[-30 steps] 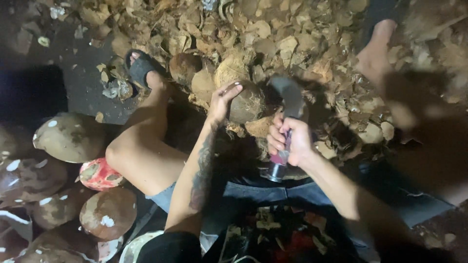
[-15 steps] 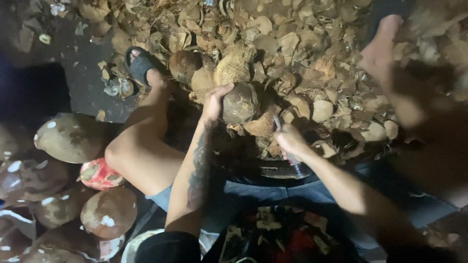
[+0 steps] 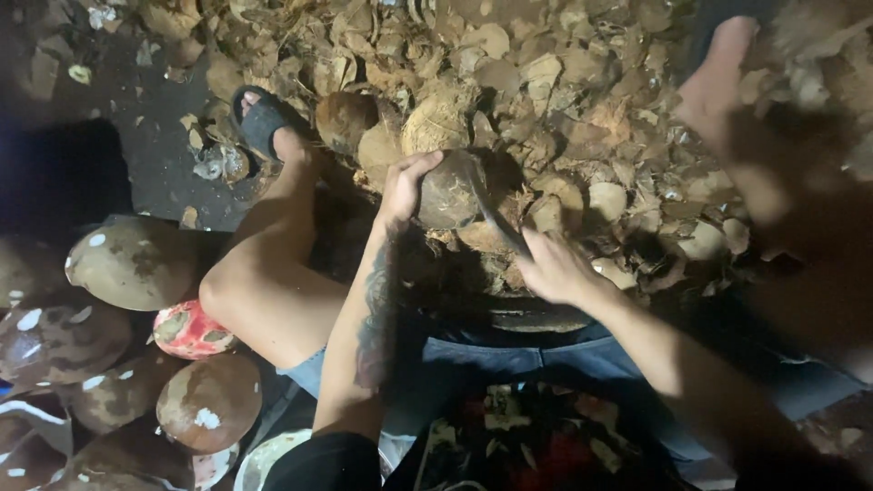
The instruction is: Removing the outer husk of a coconut using a knife while sitting on the floor.
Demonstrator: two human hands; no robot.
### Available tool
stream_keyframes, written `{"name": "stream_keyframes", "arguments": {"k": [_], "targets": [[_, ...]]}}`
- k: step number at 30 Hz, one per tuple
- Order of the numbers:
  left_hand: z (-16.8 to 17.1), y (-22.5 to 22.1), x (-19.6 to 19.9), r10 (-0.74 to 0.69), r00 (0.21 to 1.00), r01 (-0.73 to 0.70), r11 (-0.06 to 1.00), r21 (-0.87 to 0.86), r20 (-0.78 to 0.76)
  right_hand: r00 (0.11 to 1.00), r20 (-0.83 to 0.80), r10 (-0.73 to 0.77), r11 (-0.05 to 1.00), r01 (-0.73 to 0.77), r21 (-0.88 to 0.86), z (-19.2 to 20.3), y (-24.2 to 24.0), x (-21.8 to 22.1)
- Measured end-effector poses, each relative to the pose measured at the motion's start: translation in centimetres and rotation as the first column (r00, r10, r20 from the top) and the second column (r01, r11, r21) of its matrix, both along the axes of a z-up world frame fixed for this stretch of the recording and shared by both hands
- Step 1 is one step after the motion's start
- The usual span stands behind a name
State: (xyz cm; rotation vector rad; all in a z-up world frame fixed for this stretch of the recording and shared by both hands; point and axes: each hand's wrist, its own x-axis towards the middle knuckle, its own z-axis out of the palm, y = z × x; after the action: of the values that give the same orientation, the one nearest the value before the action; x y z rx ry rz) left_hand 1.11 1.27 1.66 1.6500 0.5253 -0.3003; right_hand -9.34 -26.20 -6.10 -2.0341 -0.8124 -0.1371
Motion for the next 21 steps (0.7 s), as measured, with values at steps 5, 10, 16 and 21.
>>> {"name": "stream_keyframes", "arguments": {"k": [5,10,16,21], "targets": [[-3.6,1.7,-0.2,0.059,0.998,-0.062,0.995,-0.082,-0.035,0.129,-0.984,-0.123,0.951,0.298,-0.080,8.3,3.3,1.1],[-4.8,1.8,0.7,0.046,0.996,-0.038,0.994,-0.101,0.077,0.046,-0.965,0.257,0.806,0.540,0.241,12.5,4.3,3.2],[-2.6,1.2,-0.5,0.007,0.989,0.003,0.998,-0.068,0.150,0.913,-0.379,0.153,0.913,0.016,0.407,8.1,1.5,1.2],[-3.1,1.2,-0.3,0.001,0.991,0.007,0.998,-0.059,0.130,0.739,-0.637,-0.221,0.879,-0.132,-0.458,4.5,1.5,2.2]]}}
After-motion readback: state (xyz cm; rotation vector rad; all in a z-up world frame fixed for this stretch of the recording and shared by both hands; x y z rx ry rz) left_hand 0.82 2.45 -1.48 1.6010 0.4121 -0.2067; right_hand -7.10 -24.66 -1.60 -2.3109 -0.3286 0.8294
